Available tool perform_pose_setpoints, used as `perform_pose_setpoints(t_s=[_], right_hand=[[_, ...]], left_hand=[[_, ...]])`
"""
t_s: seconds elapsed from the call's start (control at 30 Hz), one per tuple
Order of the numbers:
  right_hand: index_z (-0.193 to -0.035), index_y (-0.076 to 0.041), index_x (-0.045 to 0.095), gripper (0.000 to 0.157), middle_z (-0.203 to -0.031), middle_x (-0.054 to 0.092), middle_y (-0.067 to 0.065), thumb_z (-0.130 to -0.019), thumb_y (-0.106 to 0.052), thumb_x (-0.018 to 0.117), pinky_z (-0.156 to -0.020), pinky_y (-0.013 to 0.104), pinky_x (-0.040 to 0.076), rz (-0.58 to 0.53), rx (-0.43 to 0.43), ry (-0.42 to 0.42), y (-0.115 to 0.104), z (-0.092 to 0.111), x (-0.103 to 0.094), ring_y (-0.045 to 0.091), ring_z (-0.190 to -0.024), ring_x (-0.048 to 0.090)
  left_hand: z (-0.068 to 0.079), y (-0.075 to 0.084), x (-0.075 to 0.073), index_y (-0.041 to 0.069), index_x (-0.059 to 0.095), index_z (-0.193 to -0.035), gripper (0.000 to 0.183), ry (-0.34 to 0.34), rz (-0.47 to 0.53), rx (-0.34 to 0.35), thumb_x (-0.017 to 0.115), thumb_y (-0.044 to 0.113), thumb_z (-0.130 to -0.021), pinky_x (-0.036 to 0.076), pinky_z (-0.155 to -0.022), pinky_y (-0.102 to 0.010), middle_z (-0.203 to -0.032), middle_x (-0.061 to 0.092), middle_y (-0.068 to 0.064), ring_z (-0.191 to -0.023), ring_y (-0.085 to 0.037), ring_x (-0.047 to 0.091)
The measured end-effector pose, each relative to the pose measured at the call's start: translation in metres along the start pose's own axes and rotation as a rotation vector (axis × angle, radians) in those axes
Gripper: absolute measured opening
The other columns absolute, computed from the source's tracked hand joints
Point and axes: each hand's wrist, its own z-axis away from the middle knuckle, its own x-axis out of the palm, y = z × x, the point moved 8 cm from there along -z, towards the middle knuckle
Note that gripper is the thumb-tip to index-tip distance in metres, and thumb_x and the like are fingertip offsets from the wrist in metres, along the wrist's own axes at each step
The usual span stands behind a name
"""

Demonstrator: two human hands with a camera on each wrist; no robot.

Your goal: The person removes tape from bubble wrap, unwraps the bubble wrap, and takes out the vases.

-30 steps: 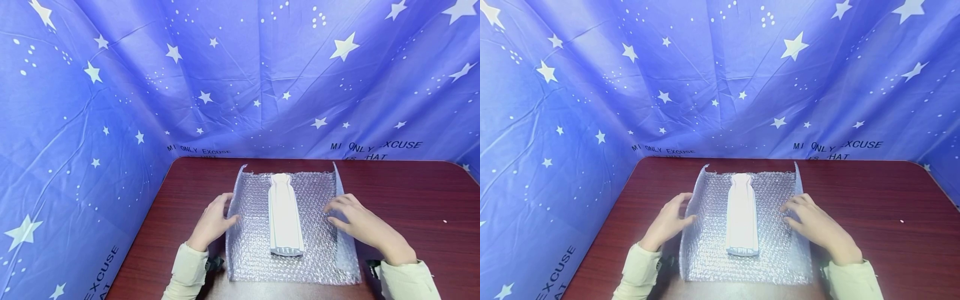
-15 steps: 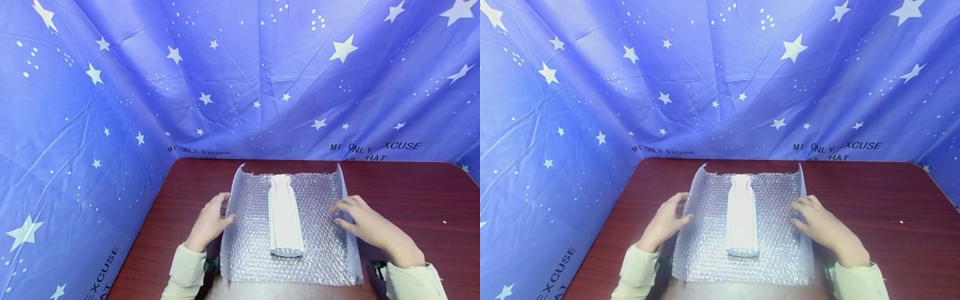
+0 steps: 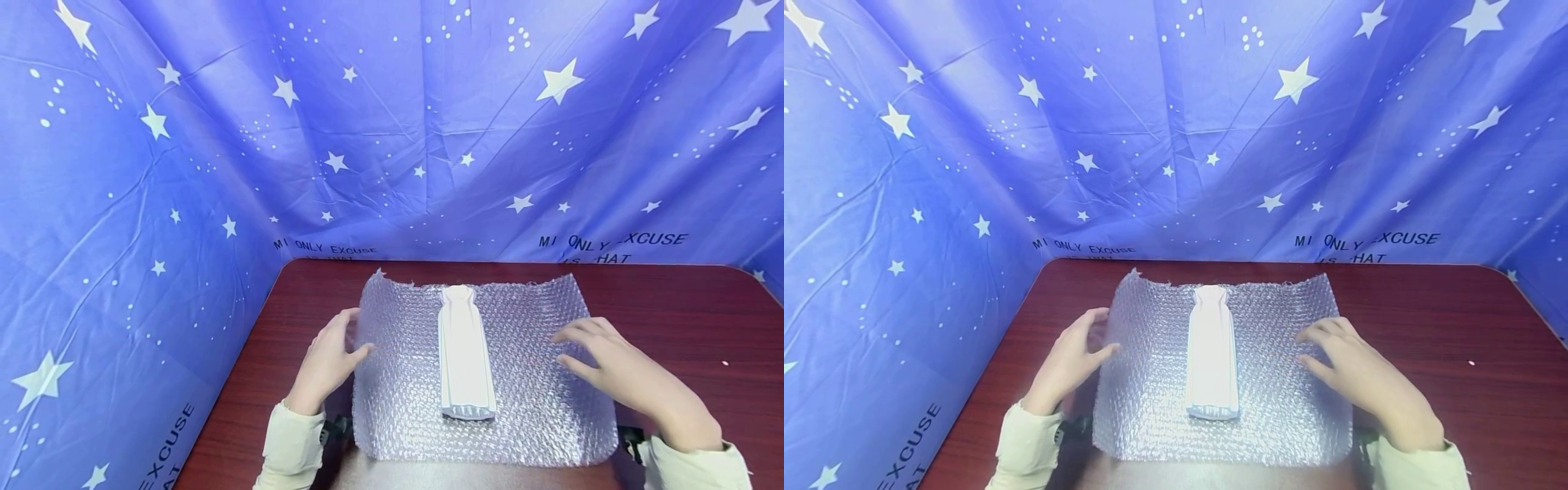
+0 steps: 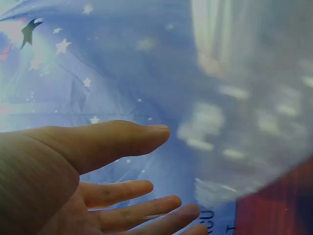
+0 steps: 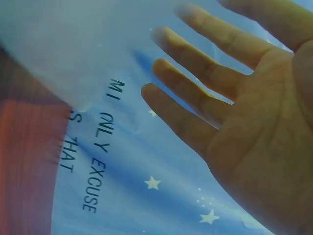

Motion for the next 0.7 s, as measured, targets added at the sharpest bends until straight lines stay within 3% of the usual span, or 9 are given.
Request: perform_pose_setpoints(t_s=[0.07,0.2,0.3,0.43,0.7], right_hand=[[-0.108,-0.011,0.070,0.029,-0.113,0.064,0.010,-0.080,-0.009,0.079,-0.093,0.050,0.042,0.020,-0.025,0.035,-0.003,0.001,-0.005,0.032,-0.112,0.050],[-0.110,-0.012,0.068,0.031,-0.115,0.064,0.010,-0.081,-0.010,0.078,-0.096,0.042,0.039,0.032,-0.054,0.082,-0.009,0.004,-0.013,0.031,-0.114,0.049],[-0.114,-0.011,0.067,0.033,-0.119,0.063,0.012,-0.083,-0.011,0.077,-0.107,0.027,0.033,0.034,-0.061,0.105,-0.013,0.006,-0.019,0.031,-0.116,0.048],[-0.121,-0.010,0.064,0.036,-0.124,0.060,0.013,-0.087,-0.014,0.075,-0.109,0.012,0.021,0.025,-0.050,0.106,-0.019,0.007,-0.024,0.032,-0.120,0.046],[-0.132,-0.009,0.056,0.044,-0.130,0.056,0.010,-0.094,-0.025,0.069,-0.096,0.029,0.036,-0.024,0.022,0.040,-0.024,0.002,-0.019,0.027,-0.123,0.046]], left_hand=[[0.002,0.001,-0.005,0.002,0.055,-0.133,0.059,0.006,-0.003,-0.003,0.080,0.017,-0.082,0.050,-0.078,-0.042,-0.111,0.066,-0.013,-0.085,-0.024,0.063],[0.004,0.003,-0.014,0.002,0.055,-0.134,0.058,0.021,-0.012,-0.001,0.079,0.018,-0.084,0.049,-0.091,-0.049,-0.123,0.065,-0.014,-0.106,-0.030,0.063],[0.007,0.006,-0.021,0.003,0.055,-0.135,0.057,0.032,-0.020,0.008,0.078,0.019,-0.085,0.046,-0.101,-0.051,-0.131,0.062,-0.013,-0.122,-0.031,0.058],[0.010,0.010,-0.026,0.004,0.055,-0.136,0.057,0.044,-0.013,0.023,0.077,0.021,-0.086,0.046,-0.103,-0.049,-0.133,0.061,-0.011,-0.125,-0.029,0.057],[0.009,0.015,-0.021,0.005,0.055,-0.136,0.058,0.044,0.042,0.039,0.077,0.026,-0.086,0.048,-0.101,-0.048,-0.133,0.061,-0.010,-0.122,-0.028,0.059]])
